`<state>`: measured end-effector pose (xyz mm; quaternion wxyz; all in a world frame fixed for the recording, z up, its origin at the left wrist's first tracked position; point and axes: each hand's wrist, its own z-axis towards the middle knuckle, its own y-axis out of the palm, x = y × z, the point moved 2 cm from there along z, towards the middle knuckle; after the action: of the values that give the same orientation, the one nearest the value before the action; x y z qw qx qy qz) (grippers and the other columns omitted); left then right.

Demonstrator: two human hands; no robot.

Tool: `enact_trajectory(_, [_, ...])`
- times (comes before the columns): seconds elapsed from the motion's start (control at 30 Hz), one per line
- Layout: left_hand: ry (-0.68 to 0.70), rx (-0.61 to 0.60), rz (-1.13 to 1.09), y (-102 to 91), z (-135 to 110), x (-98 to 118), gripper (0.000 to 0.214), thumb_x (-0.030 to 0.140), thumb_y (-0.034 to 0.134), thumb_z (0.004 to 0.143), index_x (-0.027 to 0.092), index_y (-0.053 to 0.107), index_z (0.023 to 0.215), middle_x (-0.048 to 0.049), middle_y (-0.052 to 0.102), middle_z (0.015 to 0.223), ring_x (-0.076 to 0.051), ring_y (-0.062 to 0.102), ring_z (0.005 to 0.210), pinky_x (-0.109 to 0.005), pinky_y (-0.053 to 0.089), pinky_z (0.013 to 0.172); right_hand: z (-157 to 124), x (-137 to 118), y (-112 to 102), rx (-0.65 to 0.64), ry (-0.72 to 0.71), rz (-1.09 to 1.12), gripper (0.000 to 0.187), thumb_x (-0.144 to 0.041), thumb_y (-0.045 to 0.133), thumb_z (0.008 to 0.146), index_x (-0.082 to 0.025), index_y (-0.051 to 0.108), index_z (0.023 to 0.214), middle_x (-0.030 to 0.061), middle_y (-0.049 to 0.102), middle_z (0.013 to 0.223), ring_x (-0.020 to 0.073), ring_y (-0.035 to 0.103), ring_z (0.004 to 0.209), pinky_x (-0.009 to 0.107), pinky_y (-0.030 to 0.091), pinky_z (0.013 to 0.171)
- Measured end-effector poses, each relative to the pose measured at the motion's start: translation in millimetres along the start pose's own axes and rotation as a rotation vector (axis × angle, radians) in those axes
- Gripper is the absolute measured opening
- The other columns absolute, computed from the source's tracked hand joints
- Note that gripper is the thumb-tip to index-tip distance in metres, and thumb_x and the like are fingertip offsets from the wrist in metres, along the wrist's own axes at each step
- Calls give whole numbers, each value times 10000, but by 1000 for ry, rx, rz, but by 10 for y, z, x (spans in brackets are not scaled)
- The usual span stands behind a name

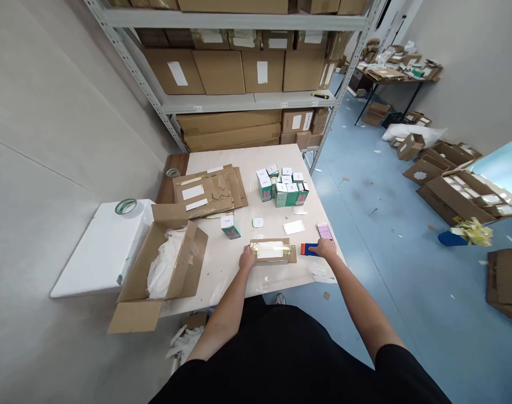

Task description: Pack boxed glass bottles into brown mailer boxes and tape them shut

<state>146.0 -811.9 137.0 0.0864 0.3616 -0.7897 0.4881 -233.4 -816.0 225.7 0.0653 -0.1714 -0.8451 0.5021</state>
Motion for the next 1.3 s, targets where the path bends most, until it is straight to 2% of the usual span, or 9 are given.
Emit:
enact_trajectory(0.17, [6, -11, 4, -5, -9, -15, 470, 407, 241, 1079, 258, 578, 1371, -110, 736, 1227, -285, 705, 1117, -366, 517, 896, -31, -380, 322, -31, 16, 43, 432, -516, 739, 856, -143, 740, 1072, 177, 769, 1018, 278, 747, 944, 289, 497, 717])
enact_trajectory(0.3, [6, -15, 11, -19, 8, -23, 462, 401, 258, 1074, 253, 564, 1386, -109, 739, 1229, -288, 705, 1120, -373, 517, 903, -169, -689, 681, -22, -61, 25, 306, -395, 690, 920, -157, 736, 1108, 182, 770, 1101, 282, 721, 1083, 318, 475, 877])
enact_trajectory(0.47, [5, -16, 10, -25, 8, -26, 455, 401, 257, 1075, 253, 552, 1388, -101, 749, 1216, -284, 713, 1107, -372, 520, 900, -279, -496, 991, 114, 105, 161, 476, -494, 418, 1053, -131, 670, 1231, 208, 736, 1187, 292, 684, 1144, 361, 449, 952])
enact_trajectory(0.6, [-7, -13, 11, -17, -13, -20, 460, 430, 259, 1079, 252, 540, 1396, -112, 747, 1218, -287, 711, 1120, -368, 518, 898, -203, -202, 1024, 109, 109, 279, 425, -345, 351, 1068, -138, 615, 1329, 210, 637, 1386, 295, 564, 1339, 366, 428, 1012])
enact_trajectory(0.7, [-14, -20, 13, -18, -23, -6, 453, 435, 270, 1076, 253, 564, 1368, -118, 748, 1219, -298, 712, 1111, -379, 519, 890, -141, -180, 971, 39, 97, 384, 408, -286, 336, 1058, -176, 615, 1335, 164, 648, 1374, 263, 605, 1280, 321, 467, 942])
enact_trajectory(0.87, [-26, -24, 11, -28, -30, -4, 499, 446, 252, 1073, 251, 523, 1445, -120, 741, 1245, -305, 701, 1139, -386, 521, 897, -132, -683, 871, -27, 5, 526, 443, -488, 378, 1053, -201, 641, 1264, 125, 729, 1177, 266, 672, 1130, 315, 489, 900])
enact_trajectory(1.0, [-26, -29, 1, -24, -29, -24, 504, 449, 257, 1074, 249, 532, 1446, -118, 734, 1266, -300, 697, 1150, -377, 516, 913, -121, -1112, 912, -99, 31, 538, 553, -618, 600, 924, -148, 624, 1214, 164, 726, 1158, 294, 687, 1069, 310, 505, 824])
enact_trajectory(1.1, [-19, -30, -14, -5, -27, -39, 491, 448, 265, 1075, 265, 540, 1439, -105, 735, 1267, -295, 697, 1149, -375, 513, 922, -74, -1194, 965, -71, 113, 531, 615, -607, 706, 851, -137, 590, 1229, 177, 711, 1184, 299, 686, 1073, 297, 500, 782])
enact_trajectory(1.3, [-12, -29, -51, 39, -4, -75, 473, 436, 283, 1075, 265, 554, 1423, -111, 735, 1266, -305, 696, 1144, -394, 508, 933, 0, -1110, 1000, -47, 42, 480, 415, -565, 674, 890, -193, 596, 1056, 108, 731, 1021, 261, 683, 962, 281, 468, 724])
